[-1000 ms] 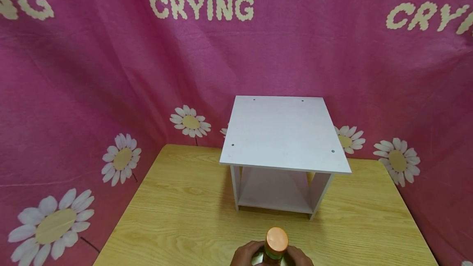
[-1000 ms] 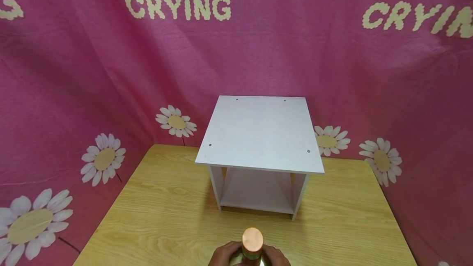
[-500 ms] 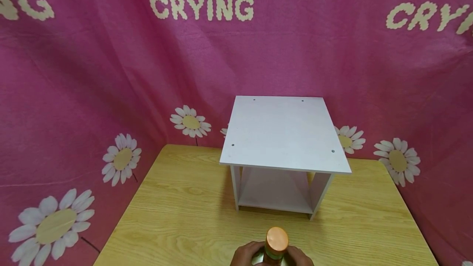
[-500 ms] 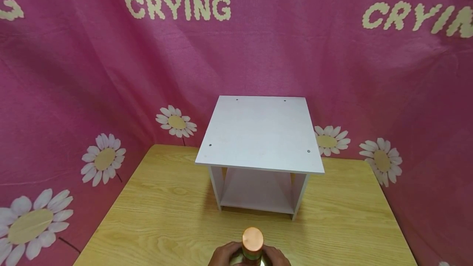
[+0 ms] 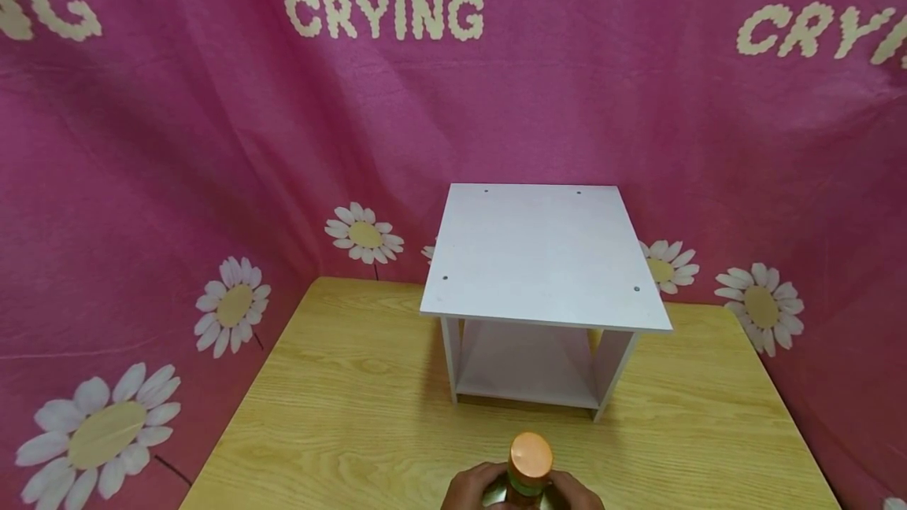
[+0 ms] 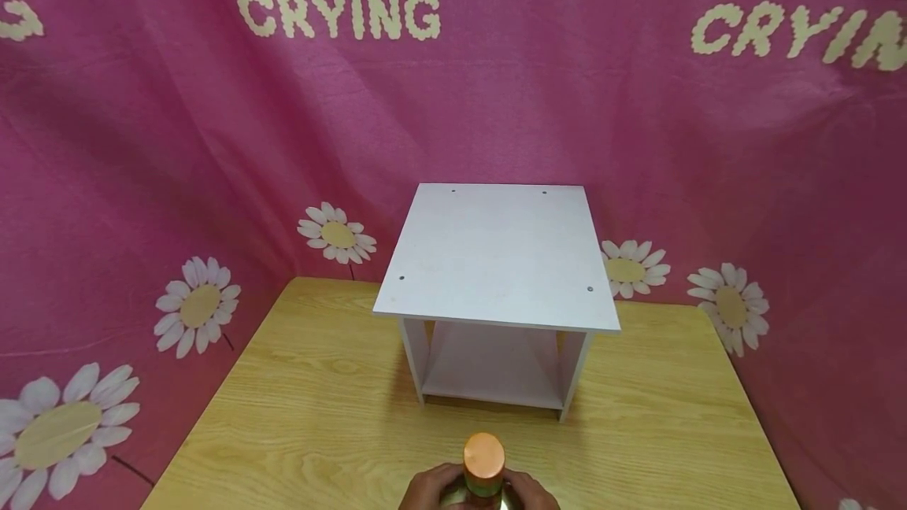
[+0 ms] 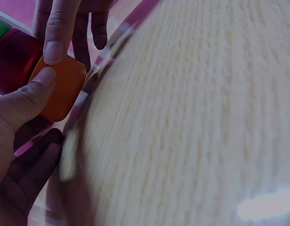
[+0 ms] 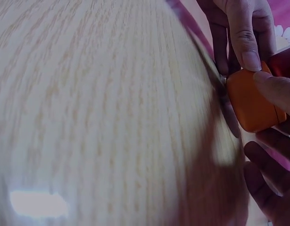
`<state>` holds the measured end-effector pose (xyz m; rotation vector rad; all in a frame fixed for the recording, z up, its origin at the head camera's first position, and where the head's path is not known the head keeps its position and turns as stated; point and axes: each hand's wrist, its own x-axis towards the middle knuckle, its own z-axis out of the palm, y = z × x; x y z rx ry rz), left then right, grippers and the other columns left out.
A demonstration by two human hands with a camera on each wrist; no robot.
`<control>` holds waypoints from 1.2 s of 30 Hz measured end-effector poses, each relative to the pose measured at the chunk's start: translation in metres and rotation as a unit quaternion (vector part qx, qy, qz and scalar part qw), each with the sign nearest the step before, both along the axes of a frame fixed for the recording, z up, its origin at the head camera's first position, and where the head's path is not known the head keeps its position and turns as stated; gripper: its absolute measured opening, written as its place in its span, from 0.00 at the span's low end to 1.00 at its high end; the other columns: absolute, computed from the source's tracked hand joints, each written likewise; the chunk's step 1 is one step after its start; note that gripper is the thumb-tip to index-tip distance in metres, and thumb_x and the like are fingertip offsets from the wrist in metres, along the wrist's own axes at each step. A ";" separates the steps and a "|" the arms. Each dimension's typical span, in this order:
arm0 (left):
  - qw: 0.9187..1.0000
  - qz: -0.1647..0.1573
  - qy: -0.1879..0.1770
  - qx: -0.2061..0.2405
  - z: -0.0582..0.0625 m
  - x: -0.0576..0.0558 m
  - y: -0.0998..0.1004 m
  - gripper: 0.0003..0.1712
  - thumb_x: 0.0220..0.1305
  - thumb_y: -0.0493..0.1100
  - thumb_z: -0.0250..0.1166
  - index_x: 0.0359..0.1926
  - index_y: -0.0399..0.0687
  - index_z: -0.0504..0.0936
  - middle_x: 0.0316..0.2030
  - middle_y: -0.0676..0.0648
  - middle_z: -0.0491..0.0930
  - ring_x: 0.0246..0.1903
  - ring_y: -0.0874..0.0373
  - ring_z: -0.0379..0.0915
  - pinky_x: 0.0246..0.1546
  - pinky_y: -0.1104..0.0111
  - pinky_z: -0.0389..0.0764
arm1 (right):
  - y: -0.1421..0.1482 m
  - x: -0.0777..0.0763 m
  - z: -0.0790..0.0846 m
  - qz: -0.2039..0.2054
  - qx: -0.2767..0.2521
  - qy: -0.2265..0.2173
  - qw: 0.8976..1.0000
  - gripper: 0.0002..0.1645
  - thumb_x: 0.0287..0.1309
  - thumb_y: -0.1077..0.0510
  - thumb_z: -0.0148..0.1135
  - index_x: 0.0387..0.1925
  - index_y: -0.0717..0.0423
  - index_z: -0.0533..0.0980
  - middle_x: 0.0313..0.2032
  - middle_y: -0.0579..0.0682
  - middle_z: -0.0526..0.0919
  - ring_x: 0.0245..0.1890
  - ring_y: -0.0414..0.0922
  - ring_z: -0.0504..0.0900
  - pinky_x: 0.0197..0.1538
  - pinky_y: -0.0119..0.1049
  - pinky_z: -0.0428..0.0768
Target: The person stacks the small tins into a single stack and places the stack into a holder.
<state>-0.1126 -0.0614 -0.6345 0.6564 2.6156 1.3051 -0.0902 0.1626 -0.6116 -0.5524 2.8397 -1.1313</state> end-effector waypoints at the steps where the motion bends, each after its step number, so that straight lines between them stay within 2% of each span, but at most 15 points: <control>1: 1.000 0.001 -0.002 0.003 0.000 0.000 0.000 0.28 0.59 0.59 0.67 0.56 0.52 0.81 0.45 0.57 0.82 0.43 0.66 0.78 0.40 0.69 0.81 | 0.000 0.000 0.000 -0.002 -0.001 0.006 1.000 0.30 0.55 0.43 0.68 0.52 0.58 0.77 0.44 0.49 0.81 0.44 0.44 0.81 0.43 0.39 0.82; 7: 1.000 0.003 0.005 0.017 0.002 0.001 0.001 0.29 0.57 0.60 0.68 0.57 0.53 0.81 0.45 0.57 0.82 0.43 0.66 0.78 0.40 0.69 0.81 | 0.002 0.000 -0.002 0.000 -0.019 0.031 0.999 0.28 0.53 0.44 0.70 0.50 0.57 0.78 0.43 0.47 0.81 0.42 0.37 0.80 0.40 0.36 0.82; 14: 0.998 0.006 -0.036 0.049 0.006 0.001 0.003 0.28 0.58 0.60 0.68 0.56 0.53 0.81 0.46 0.58 0.81 0.42 0.68 0.77 0.40 0.71 0.81 | 0.003 -0.001 -0.002 0.009 -0.026 0.040 0.999 0.30 0.54 0.46 0.70 0.52 0.60 0.77 0.44 0.50 0.82 0.43 0.40 0.81 0.41 0.38 0.82; 17: 0.996 0.008 -0.057 0.065 0.010 0.002 0.004 0.28 0.57 0.59 0.69 0.56 0.52 0.81 0.45 0.58 0.81 0.40 0.69 0.78 0.39 0.73 0.81 | 0.003 -0.001 0.001 0.012 -0.042 0.020 0.999 0.30 0.55 0.46 0.70 0.53 0.62 0.76 0.44 0.51 0.81 0.41 0.39 0.82 0.40 0.37 0.82; 20: 0.993 0.006 -0.077 0.084 0.013 0.002 0.004 0.28 0.57 0.56 0.70 0.56 0.50 0.81 0.45 0.57 0.80 0.39 0.69 0.78 0.38 0.75 0.81 | 0.002 0.000 0.006 0.014 -0.073 -0.022 0.997 0.32 0.56 0.46 0.69 0.54 0.64 0.75 0.46 0.54 0.80 0.39 0.39 0.83 0.38 0.36 0.82; 24: 0.992 0.001 -0.078 0.102 0.016 0.003 0.005 0.28 0.57 0.54 0.70 0.55 0.47 0.80 0.45 0.54 0.80 0.39 0.68 0.79 0.38 0.76 0.81 | -0.001 0.001 0.009 -0.001 -0.108 -0.060 0.992 0.35 0.56 0.43 0.68 0.55 0.64 0.75 0.47 0.55 0.80 0.37 0.39 0.83 0.35 0.33 0.82; 28: 0.991 0.000 -0.071 0.111 0.017 0.004 0.005 0.29 0.57 0.54 0.70 0.56 0.46 0.79 0.46 0.53 0.80 0.39 0.68 0.79 0.38 0.76 0.81 | -0.003 0.002 0.009 -0.013 -0.119 -0.052 0.991 0.34 0.55 0.42 0.69 0.54 0.62 0.76 0.46 0.54 0.80 0.36 0.37 0.83 0.34 0.32 0.83; 36: 0.981 -0.006 -0.113 0.157 0.021 0.006 0.006 0.29 0.58 0.52 0.69 0.59 0.49 0.76 0.48 0.54 0.80 0.41 0.65 0.81 0.42 0.75 0.81 | -0.001 0.002 0.010 -0.007 -0.128 -0.068 0.989 0.34 0.55 0.42 0.69 0.54 0.62 0.75 0.46 0.54 0.80 0.37 0.38 0.83 0.35 0.32 0.83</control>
